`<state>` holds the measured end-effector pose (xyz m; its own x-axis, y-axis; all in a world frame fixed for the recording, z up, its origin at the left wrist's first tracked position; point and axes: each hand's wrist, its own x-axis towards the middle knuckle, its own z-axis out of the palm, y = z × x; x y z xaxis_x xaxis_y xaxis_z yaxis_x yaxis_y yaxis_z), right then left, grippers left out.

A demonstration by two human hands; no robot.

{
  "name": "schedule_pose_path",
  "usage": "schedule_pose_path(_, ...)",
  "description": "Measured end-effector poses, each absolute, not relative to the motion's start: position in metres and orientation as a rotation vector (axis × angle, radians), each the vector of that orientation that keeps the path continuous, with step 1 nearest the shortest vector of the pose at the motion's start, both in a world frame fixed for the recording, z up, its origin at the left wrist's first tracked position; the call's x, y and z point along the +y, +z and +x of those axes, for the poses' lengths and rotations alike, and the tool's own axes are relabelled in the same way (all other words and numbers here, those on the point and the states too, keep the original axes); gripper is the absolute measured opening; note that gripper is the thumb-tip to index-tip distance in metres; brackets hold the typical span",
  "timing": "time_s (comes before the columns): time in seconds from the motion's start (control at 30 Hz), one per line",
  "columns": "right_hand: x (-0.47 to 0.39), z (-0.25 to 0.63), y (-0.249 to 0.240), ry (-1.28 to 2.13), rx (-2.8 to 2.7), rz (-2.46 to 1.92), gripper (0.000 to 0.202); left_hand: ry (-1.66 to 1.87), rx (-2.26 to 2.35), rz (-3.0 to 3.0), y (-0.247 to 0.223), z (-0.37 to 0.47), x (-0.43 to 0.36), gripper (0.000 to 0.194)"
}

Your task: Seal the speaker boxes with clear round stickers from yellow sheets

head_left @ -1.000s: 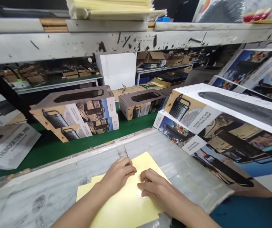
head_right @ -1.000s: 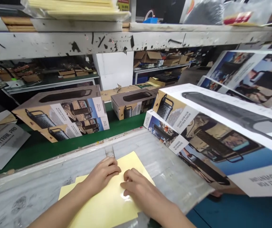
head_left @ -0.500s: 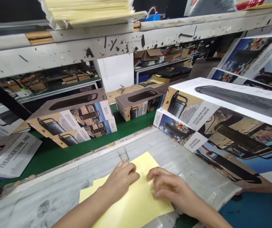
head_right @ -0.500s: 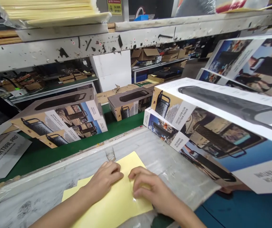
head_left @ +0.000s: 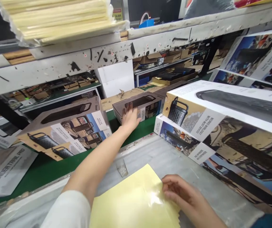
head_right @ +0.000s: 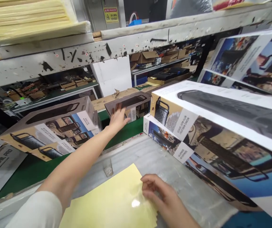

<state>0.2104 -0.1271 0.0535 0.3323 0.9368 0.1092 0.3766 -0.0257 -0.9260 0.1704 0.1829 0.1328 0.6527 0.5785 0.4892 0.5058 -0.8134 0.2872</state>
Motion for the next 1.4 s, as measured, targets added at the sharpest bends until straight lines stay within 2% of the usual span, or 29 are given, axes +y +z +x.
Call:
schedule_pose_path(0.07, -0.121, 0.213, 0.066, 0.589, -1.373, -1.634, 0.019, 0.795, 1.019, 2.746, 0.138, 0.199, 0.206, 0.065)
schedule_pose_path(0.17, -0.102, 0.222, 0.092, 0.409, -1.578, -1.647, 0.015, 0.744, 1.022, 2.717, 0.129, 0.214, 0.228, 0.062)
schedule_pose_path(0.33, -0.036, 0.25, 0.124, 0.221, -1.682, -1.599, 0.01, 0.755, 1.011, 2.701, 0.108, 0.186, 0.236, 0.056)
schedule_pose_path(0.63, 0.126, 0.307, 0.135, 0.002, -1.737, -1.47, 0.013, 0.91, 0.956, 2.784, 0.096, 0.147, 0.24, 0.051)
schedule_pose_path(0.87, 0.123, 0.32, 0.142, -0.257, -1.828, -1.569, 0.014, 0.832, 1.045, 2.755, 0.102, 0.155, 0.238, 0.036)
schedule_pose_path(1.4, 0.163, 0.319, 0.137, -0.283, -2.014, -1.748, 0.027, 0.872, 1.037, 2.776, 0.091, 0.145, 0.244, 0.035)
